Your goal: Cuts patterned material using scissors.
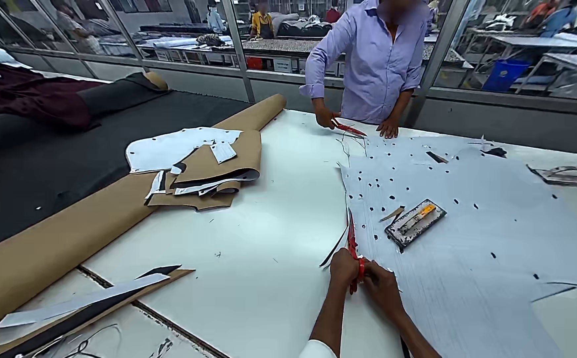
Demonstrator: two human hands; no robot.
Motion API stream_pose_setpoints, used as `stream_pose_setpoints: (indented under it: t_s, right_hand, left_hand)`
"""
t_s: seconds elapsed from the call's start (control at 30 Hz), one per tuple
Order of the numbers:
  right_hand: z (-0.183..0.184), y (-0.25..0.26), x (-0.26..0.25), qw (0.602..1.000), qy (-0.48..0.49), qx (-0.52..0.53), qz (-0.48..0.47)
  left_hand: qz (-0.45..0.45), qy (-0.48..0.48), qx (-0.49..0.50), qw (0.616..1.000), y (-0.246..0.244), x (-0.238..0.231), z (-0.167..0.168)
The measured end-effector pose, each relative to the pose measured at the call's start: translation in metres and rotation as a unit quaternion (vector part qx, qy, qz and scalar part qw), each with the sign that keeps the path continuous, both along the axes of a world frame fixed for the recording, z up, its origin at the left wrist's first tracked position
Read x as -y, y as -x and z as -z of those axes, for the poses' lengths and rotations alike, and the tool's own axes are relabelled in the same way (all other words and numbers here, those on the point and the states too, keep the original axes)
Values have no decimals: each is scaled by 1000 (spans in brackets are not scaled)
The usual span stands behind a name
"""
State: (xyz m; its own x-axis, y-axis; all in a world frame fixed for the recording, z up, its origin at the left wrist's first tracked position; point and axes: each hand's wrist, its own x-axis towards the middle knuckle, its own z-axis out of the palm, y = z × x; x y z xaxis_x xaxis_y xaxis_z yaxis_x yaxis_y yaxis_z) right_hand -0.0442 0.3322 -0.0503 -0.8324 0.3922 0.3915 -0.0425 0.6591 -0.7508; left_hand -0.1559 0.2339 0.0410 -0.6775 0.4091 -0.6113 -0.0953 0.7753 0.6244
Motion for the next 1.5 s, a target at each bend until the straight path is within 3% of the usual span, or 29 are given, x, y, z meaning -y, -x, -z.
stream_pose_setpoints:
  t_s: [0.47, 1.5]
  right_hand:
    - [8, 2, -2, 1000, -11, -16, -7]
    - [12, 0, -2, 999, -31, -11, 5]
  left_hand:
    - [19, -16, 22, 999, 30, -7, 3]
    - [-1, -48, 20, 999, 42, -14, 5]
